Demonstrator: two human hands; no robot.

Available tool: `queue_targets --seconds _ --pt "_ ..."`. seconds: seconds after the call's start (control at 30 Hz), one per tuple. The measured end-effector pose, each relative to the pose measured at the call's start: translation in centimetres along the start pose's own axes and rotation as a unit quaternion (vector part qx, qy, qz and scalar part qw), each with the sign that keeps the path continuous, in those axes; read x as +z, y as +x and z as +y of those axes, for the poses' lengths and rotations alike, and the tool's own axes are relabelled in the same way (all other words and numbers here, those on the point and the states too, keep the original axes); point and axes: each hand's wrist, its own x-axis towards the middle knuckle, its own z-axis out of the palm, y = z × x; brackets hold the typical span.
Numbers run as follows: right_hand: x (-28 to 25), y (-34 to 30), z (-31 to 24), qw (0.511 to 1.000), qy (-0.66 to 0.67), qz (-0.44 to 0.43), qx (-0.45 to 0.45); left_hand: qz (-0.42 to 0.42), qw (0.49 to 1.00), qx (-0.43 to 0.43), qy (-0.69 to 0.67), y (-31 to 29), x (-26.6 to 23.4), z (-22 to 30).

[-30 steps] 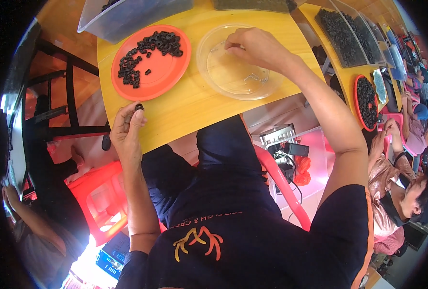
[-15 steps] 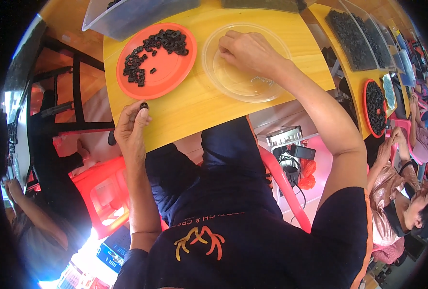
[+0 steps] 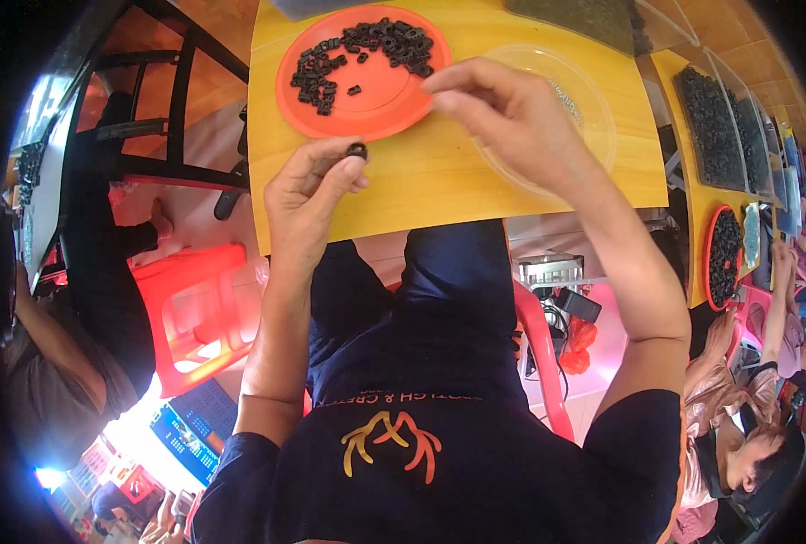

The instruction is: The person assembles small black plastic parts by hand, inserting metal inserts into them.

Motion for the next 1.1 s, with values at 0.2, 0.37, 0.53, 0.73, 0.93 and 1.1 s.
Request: queue_targets --seconds 0.2,0.37,0.53,0.73,0.93,1.1 --pt "4.7 -0.4 -1.3 0.998 0.036 -0.013 -0.057 -0.023 1.000 0.008 0.005 -0.3 0.8 0.5" --pt "5.3 -0.2 -1.5 0.997 0.004 -0.005 -0.083 -0.014 1.000 0.011 0.004 -0.5 0.2 0.5" --pt "5.9 -0.1 -1.5 0.993 -0.037 -0.004 -0.113 -0.006 1.000 0.006 -0.013 -0.4 -0.2 0.1" --pt "6.5 0.2 -1.2 0.990 -0.063 0.001 -0.130 -0.002 0.999 0.032 -0.002 -0.3 -0.9 -0.5" --pt "8.7 0.0 -1.5 0.881 -0.357 0.055 -0.306 0.050 0.998 -0.005 -0.043 -0.1 -0.9 -0.1" --pt "7.9 1.5 -0.7 0.884 -0.361 0.047 -0.292 0.052 0.998 -0.001 -0.019 0.1 -2.1 -0.8"
